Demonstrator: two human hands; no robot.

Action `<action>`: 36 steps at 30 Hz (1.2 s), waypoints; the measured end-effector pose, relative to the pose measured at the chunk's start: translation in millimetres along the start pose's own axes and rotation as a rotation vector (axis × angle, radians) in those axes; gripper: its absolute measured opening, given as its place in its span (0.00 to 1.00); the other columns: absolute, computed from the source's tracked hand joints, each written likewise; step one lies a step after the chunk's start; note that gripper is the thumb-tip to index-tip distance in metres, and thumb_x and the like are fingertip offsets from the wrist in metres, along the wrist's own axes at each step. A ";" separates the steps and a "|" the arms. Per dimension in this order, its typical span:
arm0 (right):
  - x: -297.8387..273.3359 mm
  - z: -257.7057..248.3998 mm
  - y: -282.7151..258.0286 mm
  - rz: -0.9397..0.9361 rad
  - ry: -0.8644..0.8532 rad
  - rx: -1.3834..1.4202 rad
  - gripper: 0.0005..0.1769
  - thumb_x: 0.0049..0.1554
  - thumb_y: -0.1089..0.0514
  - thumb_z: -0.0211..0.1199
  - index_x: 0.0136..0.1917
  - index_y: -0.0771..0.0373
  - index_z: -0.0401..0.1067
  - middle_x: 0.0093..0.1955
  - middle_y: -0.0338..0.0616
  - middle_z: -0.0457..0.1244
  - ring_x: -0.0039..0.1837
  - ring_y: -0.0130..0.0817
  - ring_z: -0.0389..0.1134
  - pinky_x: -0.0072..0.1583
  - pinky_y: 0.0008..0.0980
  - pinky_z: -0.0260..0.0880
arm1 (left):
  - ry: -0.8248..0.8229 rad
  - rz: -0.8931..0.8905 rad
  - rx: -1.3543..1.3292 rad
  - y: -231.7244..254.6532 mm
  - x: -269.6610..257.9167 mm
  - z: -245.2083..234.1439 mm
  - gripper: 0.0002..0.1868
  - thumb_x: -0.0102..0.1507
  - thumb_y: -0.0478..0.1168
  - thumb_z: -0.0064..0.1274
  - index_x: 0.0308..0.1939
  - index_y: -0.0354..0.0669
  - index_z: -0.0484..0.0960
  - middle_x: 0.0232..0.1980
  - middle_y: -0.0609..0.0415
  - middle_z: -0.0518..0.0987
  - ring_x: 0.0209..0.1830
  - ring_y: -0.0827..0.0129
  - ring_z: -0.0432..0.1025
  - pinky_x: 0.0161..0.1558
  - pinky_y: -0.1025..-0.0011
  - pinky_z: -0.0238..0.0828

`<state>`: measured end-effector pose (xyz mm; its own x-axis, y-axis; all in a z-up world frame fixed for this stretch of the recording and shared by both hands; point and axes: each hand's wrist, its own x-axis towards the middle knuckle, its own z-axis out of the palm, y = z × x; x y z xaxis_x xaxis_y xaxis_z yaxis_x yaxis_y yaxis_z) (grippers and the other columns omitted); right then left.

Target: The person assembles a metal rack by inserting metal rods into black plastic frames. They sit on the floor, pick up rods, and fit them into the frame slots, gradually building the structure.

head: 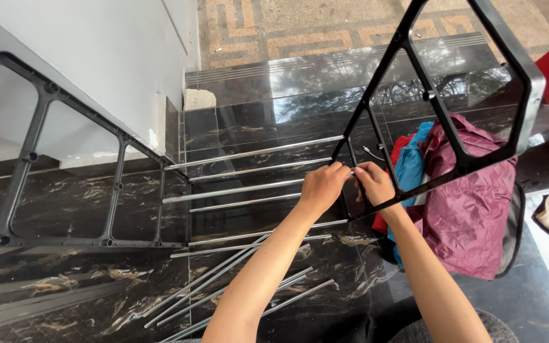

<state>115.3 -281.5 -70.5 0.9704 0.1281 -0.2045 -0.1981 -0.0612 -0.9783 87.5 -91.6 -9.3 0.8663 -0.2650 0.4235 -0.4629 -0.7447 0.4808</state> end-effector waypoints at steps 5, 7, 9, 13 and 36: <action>1.3 1.6 3.7 -0.080 0.019 -0.127 0.10 0.65 0.58 0.56 0.53 0.69 0.68 0.32 0.39 0.62 0.26 0.22 0.59 0.28 0.24 0.60 | -0.050 -0.051 -0.037 1.5 -1.0 3.4 0.09 0.66 0.44 0.55 0.37 0.43 0.80 0.37 0.55 0.79 0.32 0.58 0.78 0.27 0.61 0.73; 2.6 3.5 7.4 -0.094 0.026 -0.102 0.10 0.65 0.59 0.56 0.53 0.69 0.67 0.32 0.38 0.62 0.26 0.21 0.58 0.28 0.24 0.60 | -0.081 -0.070 -0.062 1.6 -0.5 2.3 0.09 0.66 0.44 0.55 0.38 0.43 0.80 0.38 0.56 0.80 0.32 0.56 0.79 0.26 0.60 0.73; 4.4 3.9 10.3 -0.102 0.043 -0.090 0.09 0.66 0.59 0.56 0.53 0.69 0.67 0.31 0.38 0.61 0.26 0.21 0.58 0.27 0.24 0.59 | -0.117 -0.100 -0.065 1.9 2.3 0.2 0.09 0.67 0.45 0.53 0.39 0.44 0.80 0.38 0.56 0.81 0.32 0.55 0.79 0.28 0.59 0.74; 6.0 1.4 15.4 -0.097 0.045 -0.086 0.09 0.66 0.60 0.56 0.53 0.69 0.67 0.32 0.38 0.61 0.27 0.20 0.58 0.28 0.24 0.59 | -0.208 -0.187 -0.110 3.8 8.8 -3.5 0.13 0.68 0.49 0.48 0.39 0.47 0.82 0.38 0.55 0.84 0.33 0.51 0.79 0.31 0.54 0.74; 0.8 10.8 10.6 -0.072 0.071 -0.026 0.09 0.64 0.58 0.57 0.53 0.68 0.68 0.30 0.38 0.59 0.27 0.22 0.57 0.28 0.25 0.58 | -0.286 -0.047 -0.307 -35.5 5.1 3.4 0.15 0.61 0.51 0.58 0.39 0.42 0.82 0.33 0.58 0.78 0.31 0.64 0.77 0.29 0.71 0.69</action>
<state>112.5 -271.4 -81.4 0.9895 0.0631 -0.1300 -0.1248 -0.0803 -0.9889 109.0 -68.6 -26.8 0.8849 -0.4268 0.1865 -0.4189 -0.5541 0.7194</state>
